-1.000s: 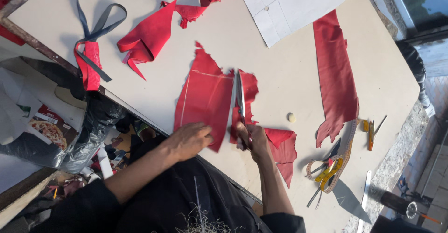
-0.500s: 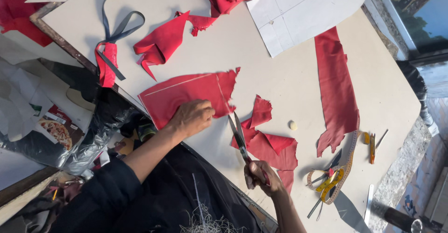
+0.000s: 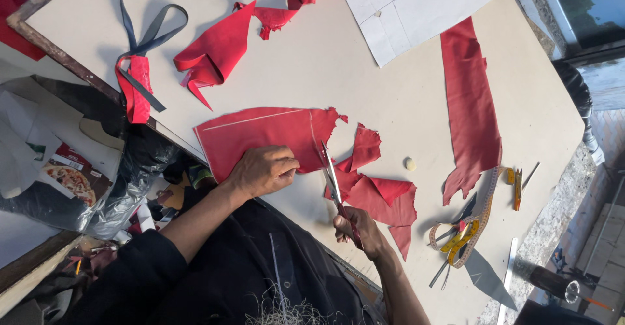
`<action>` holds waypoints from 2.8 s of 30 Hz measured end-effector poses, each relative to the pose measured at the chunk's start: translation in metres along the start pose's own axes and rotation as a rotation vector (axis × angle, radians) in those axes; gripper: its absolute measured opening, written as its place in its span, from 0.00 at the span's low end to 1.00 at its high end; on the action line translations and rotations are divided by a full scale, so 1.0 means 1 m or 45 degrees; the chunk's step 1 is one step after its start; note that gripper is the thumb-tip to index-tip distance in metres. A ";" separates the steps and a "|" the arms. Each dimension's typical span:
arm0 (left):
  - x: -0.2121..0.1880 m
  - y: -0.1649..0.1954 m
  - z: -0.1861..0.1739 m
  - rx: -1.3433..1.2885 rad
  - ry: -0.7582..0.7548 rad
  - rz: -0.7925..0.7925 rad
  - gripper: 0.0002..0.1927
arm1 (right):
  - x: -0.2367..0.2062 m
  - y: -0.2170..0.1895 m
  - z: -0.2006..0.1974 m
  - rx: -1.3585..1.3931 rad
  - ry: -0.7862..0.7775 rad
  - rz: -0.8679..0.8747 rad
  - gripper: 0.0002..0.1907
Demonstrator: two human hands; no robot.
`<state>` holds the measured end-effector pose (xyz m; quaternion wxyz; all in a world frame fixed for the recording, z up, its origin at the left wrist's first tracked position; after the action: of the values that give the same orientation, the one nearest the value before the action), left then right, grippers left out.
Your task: The person cuts red fabric pieces using shears on a work table, following a paper pattern. They trim edges, cut along marked lines, and stack the finished pieces.
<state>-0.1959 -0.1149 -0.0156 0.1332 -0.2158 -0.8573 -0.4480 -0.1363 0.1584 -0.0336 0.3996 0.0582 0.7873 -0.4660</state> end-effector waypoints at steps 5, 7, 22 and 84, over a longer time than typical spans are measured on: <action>-0.001 -0.002 0.003 -0.032 -0.023 0.012 0.05 | 0.000 0.015 -0.001 -0.024 0.113 0.233 0.29; 0.000 -0.003 0.003 -0.023 -0.011 0.009 0.05 | 0.002 0.014 -0.002 0.039 0.127 0.258 0.28; 0.000 -0.003 -0.003 -0.106 -0.039 -0.022 0.06 | 0.037 -0.064 0.030 0.143 0.118 0.012 0.31; -0.044 0.052 0.034 -0.217 -0.061 0.288 0.09 | -0.015 0.001 0.013 -0.342 0.173 0.117 0.32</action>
<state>-0.1333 -0.0719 -0.0165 0.1436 -0.3321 -0.7893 -0.4962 -0.1183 0.1533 -0.0275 0.3705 0.0716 0.8643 -0.3325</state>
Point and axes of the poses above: each hand's wrist, its own x-axis towards the middle knuckle, its own z-axis out of the palm, y = z × x, the point moved 6 cm from there along x, towards the middle knuckle, and after that the axes turned 1 degree about y, right-handed, at the moved point
